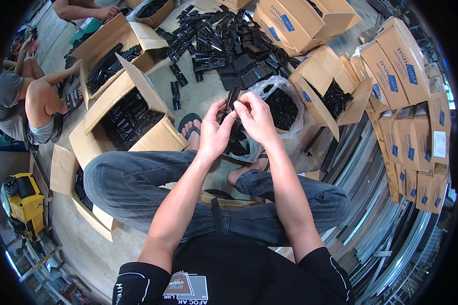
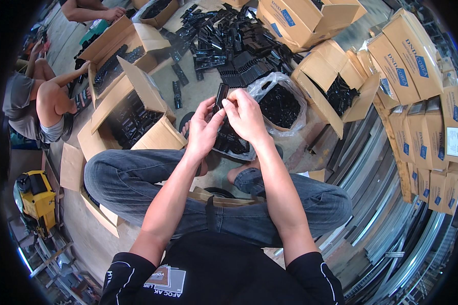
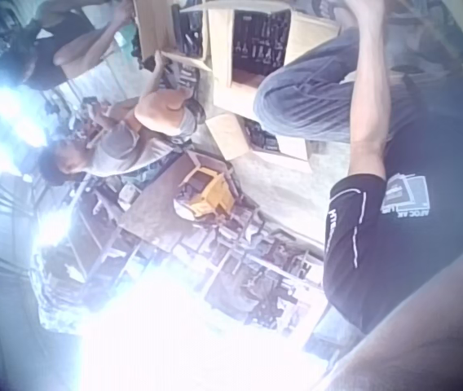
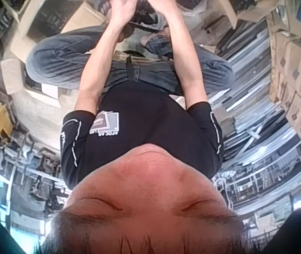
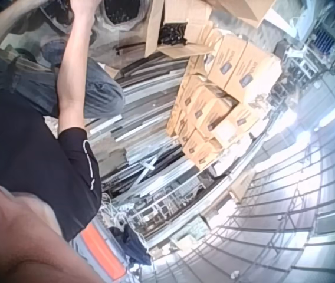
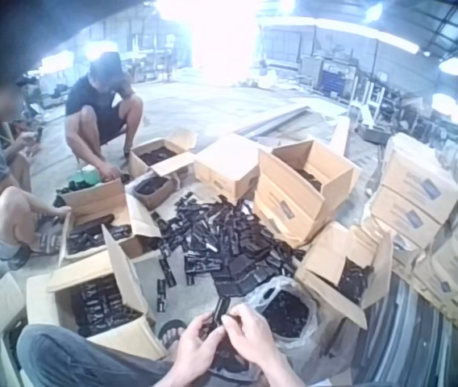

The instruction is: The person sits on the floor and assembles small black metal components by hand, taking pieces from a plastic bag and boxes, and fitting them together.

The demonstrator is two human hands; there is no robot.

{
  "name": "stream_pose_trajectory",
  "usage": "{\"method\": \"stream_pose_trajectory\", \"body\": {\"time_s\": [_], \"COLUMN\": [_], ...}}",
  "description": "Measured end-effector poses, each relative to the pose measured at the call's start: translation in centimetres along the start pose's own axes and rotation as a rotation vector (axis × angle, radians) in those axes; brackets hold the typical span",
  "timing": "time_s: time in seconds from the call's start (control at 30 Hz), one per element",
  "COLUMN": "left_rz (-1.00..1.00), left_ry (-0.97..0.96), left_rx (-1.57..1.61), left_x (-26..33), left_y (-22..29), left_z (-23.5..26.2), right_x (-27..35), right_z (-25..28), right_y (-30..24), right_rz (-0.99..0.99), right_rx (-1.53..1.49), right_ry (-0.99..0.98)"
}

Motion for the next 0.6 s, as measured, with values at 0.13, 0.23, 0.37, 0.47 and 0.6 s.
{"method": "stream_pose_trajectory", "body": {"time_s": [0.13, 0.23, 0.37, 0.47, 0.6], "left_rz": [0.005, 0.009, 0.004, 0.006, 0.009], "left_ry": [-0.009, -0.002, 0.001, -0.011, -0.003], "left_rx": [-0.034, -0.037, 0.018, -0.006, 0.010], "left_x": [0.1, -0.1, -0.1, 0.0, -0.1], "left_y": [-0.4, -0.4, -0.4, -0.4, 0.0], "left_z": [0.1, 0.2, 0.0, 0.1, 0.0], "right_x": [0.0, 0.0, 0.1, -0.2, 0.0], "right_z": [-0.1, -0.1, 0.1, -0.2, 0.0], "right_y": [1.0, -0.2, 0.2, 1.9, 0.1], "right_rz": [-0.139, -0.154, -0.131, -0.282, -0.117], "right_rx": [0.224, 0.137, 0.040, 0.213, 0.070], "right_ry": [-0.133, -0.081, -0.091, -0.218, -0.017]}}
Point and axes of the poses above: each hand's wrist, its own x-axis away from the middle knuckle, its own z-axis out of the back of the hand, y = z × x, the point moved 4 cm from there along -x, towards the middle knuckle, and after that the axes turned 8 degrees about y, right-handed, at the moved point
